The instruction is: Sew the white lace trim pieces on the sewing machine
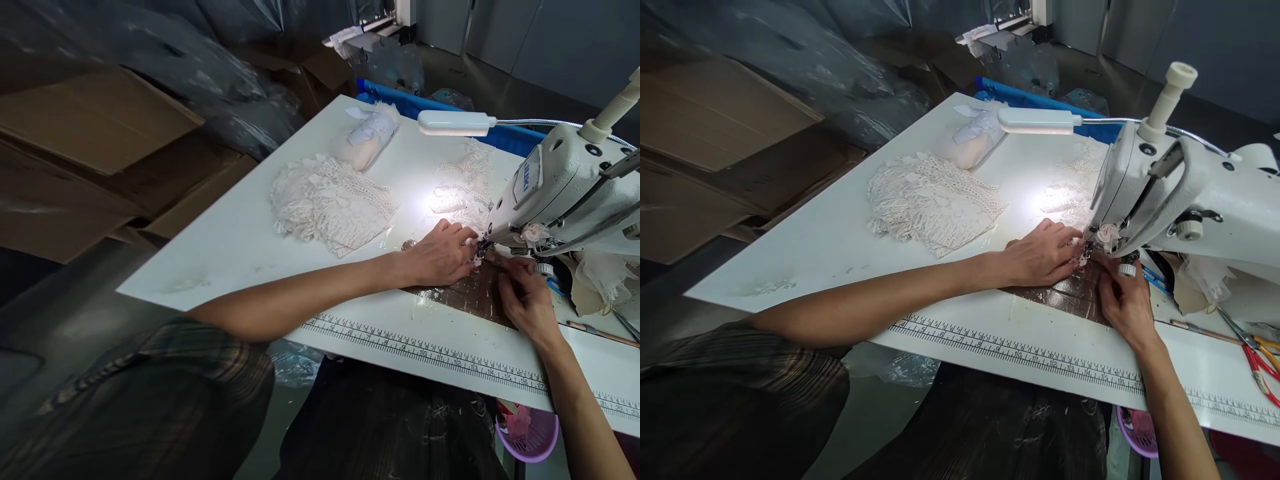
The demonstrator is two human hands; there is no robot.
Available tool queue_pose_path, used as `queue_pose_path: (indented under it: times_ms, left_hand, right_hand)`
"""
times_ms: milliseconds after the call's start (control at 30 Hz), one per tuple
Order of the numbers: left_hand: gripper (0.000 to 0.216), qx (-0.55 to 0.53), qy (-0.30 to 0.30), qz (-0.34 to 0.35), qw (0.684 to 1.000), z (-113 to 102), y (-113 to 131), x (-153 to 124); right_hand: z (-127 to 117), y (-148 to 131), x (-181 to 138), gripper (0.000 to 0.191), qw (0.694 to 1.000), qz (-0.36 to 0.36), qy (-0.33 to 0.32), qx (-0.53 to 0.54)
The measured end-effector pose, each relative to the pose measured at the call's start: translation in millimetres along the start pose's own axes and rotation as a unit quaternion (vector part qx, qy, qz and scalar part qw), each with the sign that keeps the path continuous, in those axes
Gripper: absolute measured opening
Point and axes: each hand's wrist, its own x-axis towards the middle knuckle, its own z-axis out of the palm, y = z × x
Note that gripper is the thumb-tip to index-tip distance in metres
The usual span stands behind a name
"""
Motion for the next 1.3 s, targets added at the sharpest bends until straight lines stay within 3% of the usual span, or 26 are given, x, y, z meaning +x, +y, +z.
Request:
queue_pose_path:
  times_ms: [133, 267, 367, 467, 633, 800, 1000, 1133, 1300]
  left_hand:
    - [0.021, -0.077, 0.005, 0.059, 0.995, -13.4, -16.0, 0.9]
    - [0.015, -0.131, -0.037, 0.128, 0.982, -10.6, -23.7, 1.3]
    - [0.021, -0.133, -0.023, 0.123, 0.983, 0.2, -21.5, 1.8]
    - [0.028, -0.164, 0.014, 0.074, 0.984, 4.9, -17.4, 3.0]
    - [0.022, -0.210, 0.076, -0.012, 0.975, 0.1, -12.0, 4.6]
    - [0.024, -0.206, 0.049, 0.014, 0.977, 0.9, -10.8, 2.2]
    - [0.028, -0.109, 0.023, 0.096, 0.989, 4.1, -14.5, -0.8]
    - [0.030, -0.070, 0.012, 0.100, 0.992, 5.5, -15.7, -0.9]
    - [0.030, -0.047, 0.024, 0.111, 0.992, 7.9, -13.8, -0.1]
  right_hand:
    - [-4.9, 3.4, -0.1, 0.034, 0.996, 0.083, 0.006, 0.018]
    - [-1.7, 1.6, 0.6, 0.027, 0.997, 0.074, 0.007, 0.010]
    - [2.4, 1.1, -1.1, 0.024, 0.998, 0.051, 0.025, 0.004]
    - [4.9, -0.2, -3.8, 0.023, 1.000, 0.011, 0.027, 0.001]
    - [7.9, -6.3, -3.3, 0.035, 0.996, -0.064, -0.029, -0.056]
    - [12.9, -6.9, -2.3, 0.038, 0.989, -0.090, -0.067, -0.095]
    - [3.7, -1.2, -4.2, 0.034, 0.996, -0.062, -0.059, 0.021]
    - [-12.7, 6.2, 0.3, 0.029, 0.998, 0.019, 0.007, 0.063]
    - [-19.7, 20.2, 3.4, 0.027, 0.984, 0.073, 0.160, -0.020]
